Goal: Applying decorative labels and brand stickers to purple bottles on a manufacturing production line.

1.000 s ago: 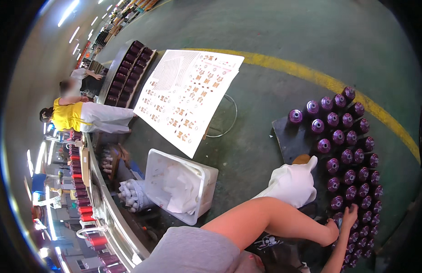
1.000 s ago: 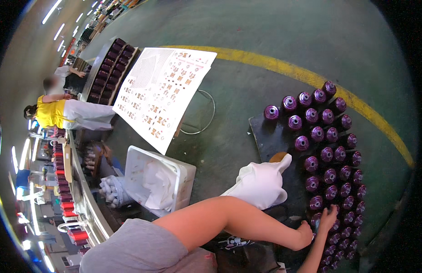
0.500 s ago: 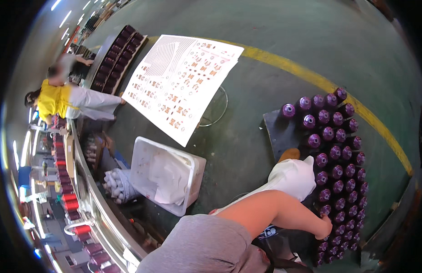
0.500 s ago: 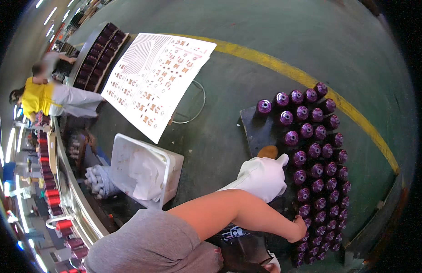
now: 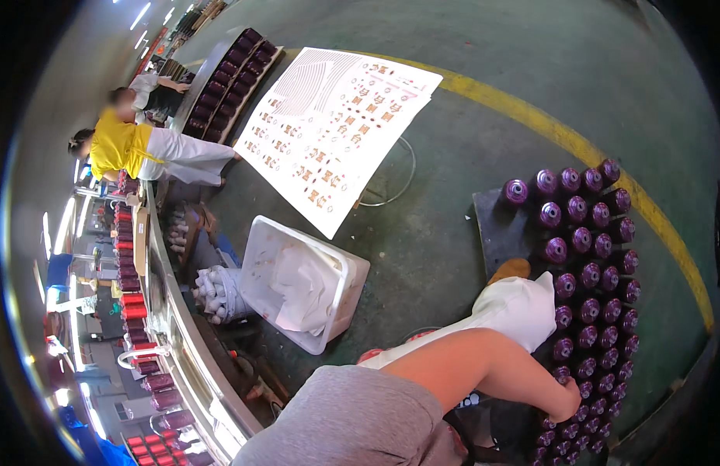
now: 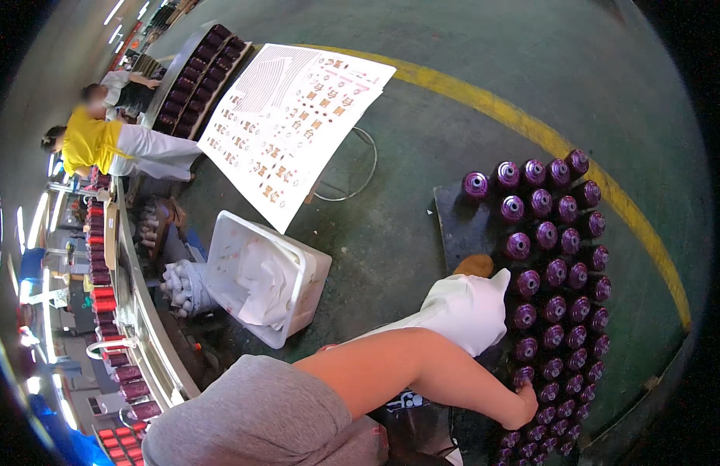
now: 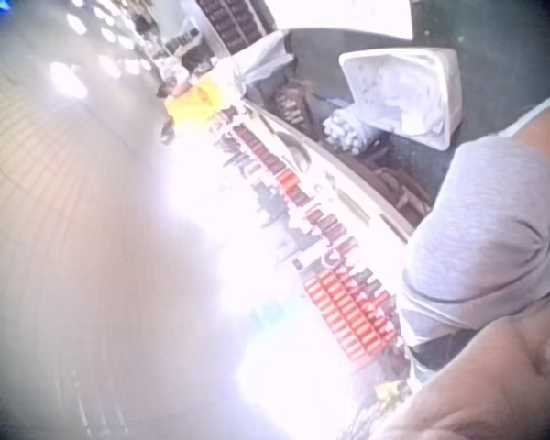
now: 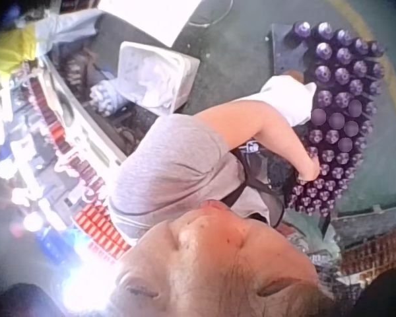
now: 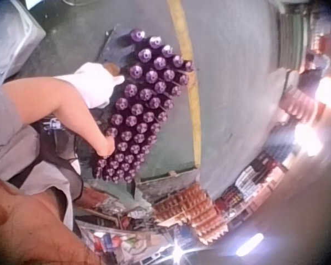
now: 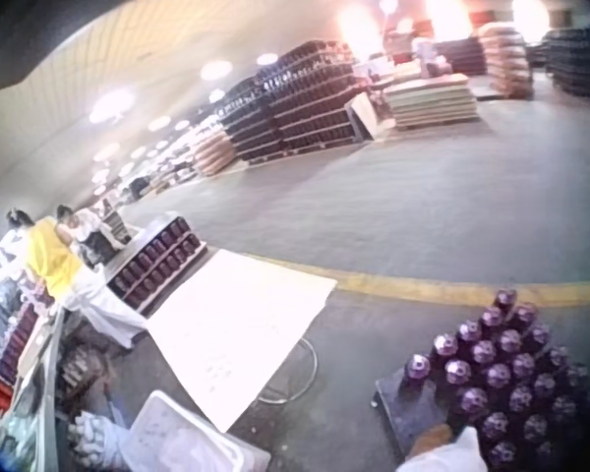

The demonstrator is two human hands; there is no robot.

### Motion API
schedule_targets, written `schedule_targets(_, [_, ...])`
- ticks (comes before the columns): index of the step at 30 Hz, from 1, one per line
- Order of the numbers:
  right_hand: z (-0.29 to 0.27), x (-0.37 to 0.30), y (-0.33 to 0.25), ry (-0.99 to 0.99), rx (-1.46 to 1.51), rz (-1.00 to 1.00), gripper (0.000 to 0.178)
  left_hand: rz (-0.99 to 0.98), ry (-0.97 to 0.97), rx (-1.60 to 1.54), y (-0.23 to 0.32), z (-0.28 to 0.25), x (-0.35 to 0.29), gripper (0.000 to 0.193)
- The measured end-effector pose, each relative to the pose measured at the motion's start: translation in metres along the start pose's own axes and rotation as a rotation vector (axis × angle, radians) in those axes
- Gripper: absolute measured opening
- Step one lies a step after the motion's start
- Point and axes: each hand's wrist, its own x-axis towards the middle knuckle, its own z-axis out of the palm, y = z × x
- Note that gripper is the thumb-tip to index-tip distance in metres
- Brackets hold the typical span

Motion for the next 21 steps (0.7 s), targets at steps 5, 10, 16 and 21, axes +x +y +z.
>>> schedule_targets(5, [0.01,-0.054,-0.008,-0.052,-0.012,0.054,0.022,0.099,0.055,-0.071,-0.001,-0.006,0.013,0.051])
schedule_targets(10, [0.094,-0.218,-0.044,0.118,0.131,0.307,0.023,0.051,0.171,-0.148,-0.015,-0.026,-0.015,0.029])
schedule_targets(16, [0.287,-0.315,-0.181,0.378,0.48,0.609,0.025,0.105,0.172,-0.119,-0.019,-0.045,0.035,0.037])
schedule_targets(21, [0.387,-0.275,-0.254,0.487,0.761,0.613,0.026,0.266,0.036,-0.015,0.002,-0.031,0.076,0.044])
